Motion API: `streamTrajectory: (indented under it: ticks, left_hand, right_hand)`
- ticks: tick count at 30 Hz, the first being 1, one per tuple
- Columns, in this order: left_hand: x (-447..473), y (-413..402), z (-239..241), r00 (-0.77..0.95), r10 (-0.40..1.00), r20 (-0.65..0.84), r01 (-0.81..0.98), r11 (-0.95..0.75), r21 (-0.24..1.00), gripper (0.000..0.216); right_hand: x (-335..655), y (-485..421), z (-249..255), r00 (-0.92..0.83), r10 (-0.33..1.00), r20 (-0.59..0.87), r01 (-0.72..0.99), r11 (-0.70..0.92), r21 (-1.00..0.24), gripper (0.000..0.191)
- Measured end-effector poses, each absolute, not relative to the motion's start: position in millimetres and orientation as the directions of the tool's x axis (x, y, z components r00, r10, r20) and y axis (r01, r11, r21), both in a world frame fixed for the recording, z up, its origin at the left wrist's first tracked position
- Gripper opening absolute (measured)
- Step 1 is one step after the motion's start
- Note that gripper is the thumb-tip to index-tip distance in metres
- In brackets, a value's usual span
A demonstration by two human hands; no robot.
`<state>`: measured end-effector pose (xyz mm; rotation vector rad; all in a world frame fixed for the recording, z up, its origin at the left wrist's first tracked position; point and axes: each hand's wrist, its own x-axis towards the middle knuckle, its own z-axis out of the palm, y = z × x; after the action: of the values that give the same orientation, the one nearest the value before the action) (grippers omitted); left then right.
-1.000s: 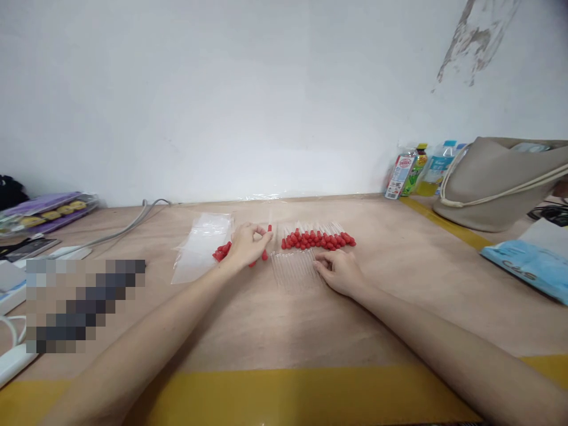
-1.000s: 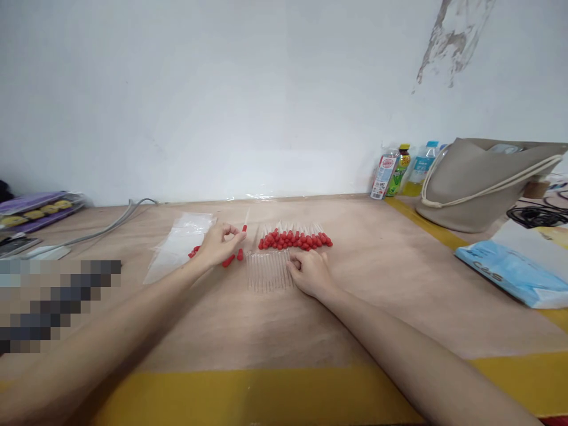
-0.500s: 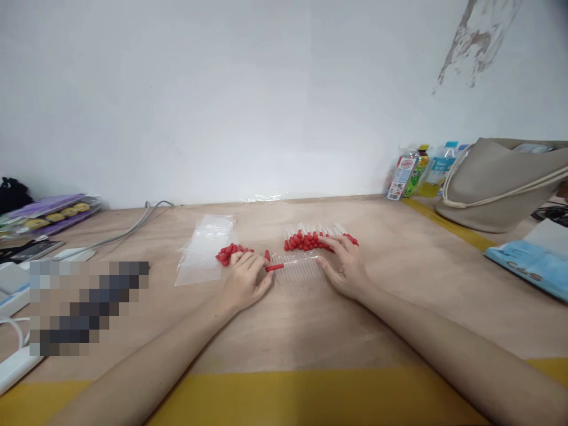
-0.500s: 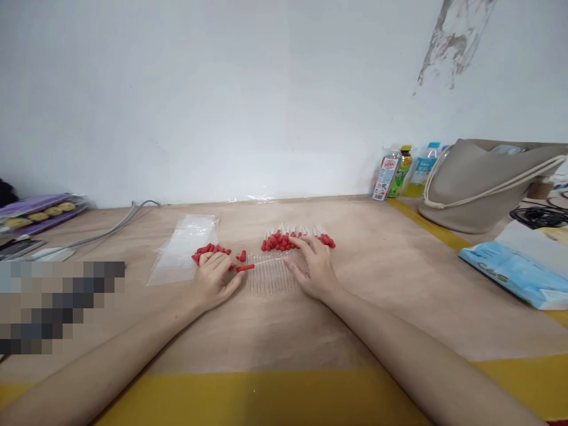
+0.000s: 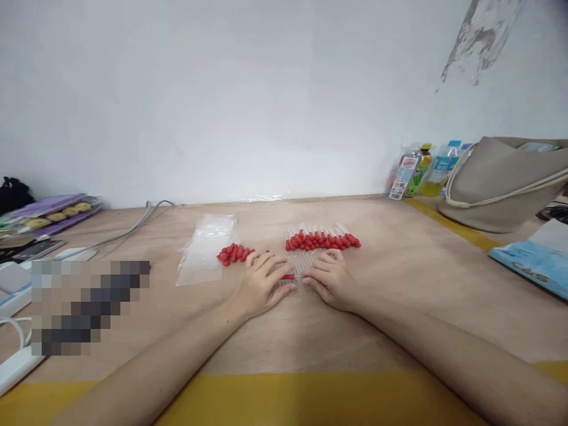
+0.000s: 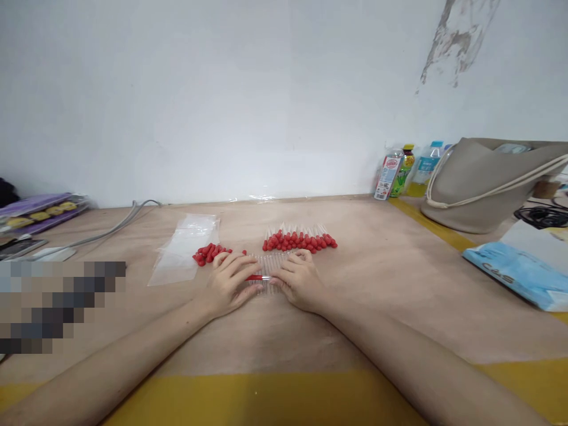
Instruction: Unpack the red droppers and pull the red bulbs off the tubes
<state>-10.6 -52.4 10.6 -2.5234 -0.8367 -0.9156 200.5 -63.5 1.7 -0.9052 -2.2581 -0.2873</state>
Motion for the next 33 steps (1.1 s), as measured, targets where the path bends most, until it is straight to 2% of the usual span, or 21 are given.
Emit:
streamTrajectory:
  ticks: [4, 10, 13, 22, 33]
  left_hand:
    - [-7, -52, 10, 0.667, 0.341, 0.662, 0.558, -0.818, -0.141, 0.012]
    - [-6, -56, 15, 0.741, 0.343, 0.577, 0.499, -0.857, -0.131, 0.014]
    - [-6, -57, 18, 0.764, 0.347, 0.544, 0.478, -0.87, -0.117, 0.015]
    - [-9, -60, 21, 0.79, 0.374, 0.485, 0.45, -0.892, -0.045, 0.019]
    - [-14, -58, 16, 0.808, 0.368, 0.46, 0.437, -0.898, -0.048, 0.021]
  right_hand:
    - [198, -65, 1, -0.544, 0.52, 0.658, 0.646, 0.76, -0.066, 0.026]
    - [197, -67, -2, -0.557, 0.477, 0.68, 0.611, 0.79, -0.053, 0.025]
    - [198, -68, -3, -0.567, 0.421, 0.708, 0.598, 0.802, 0.001, 0.022]
    - [204, -68, -1, -0.665, 0.196, 0.721, 0.528, 0.806, 0.268, 0.013]
    - [204, -63, -8, -0.653, 0.071, 0.754, 0.468, 0.821, 0.327, 0.018]
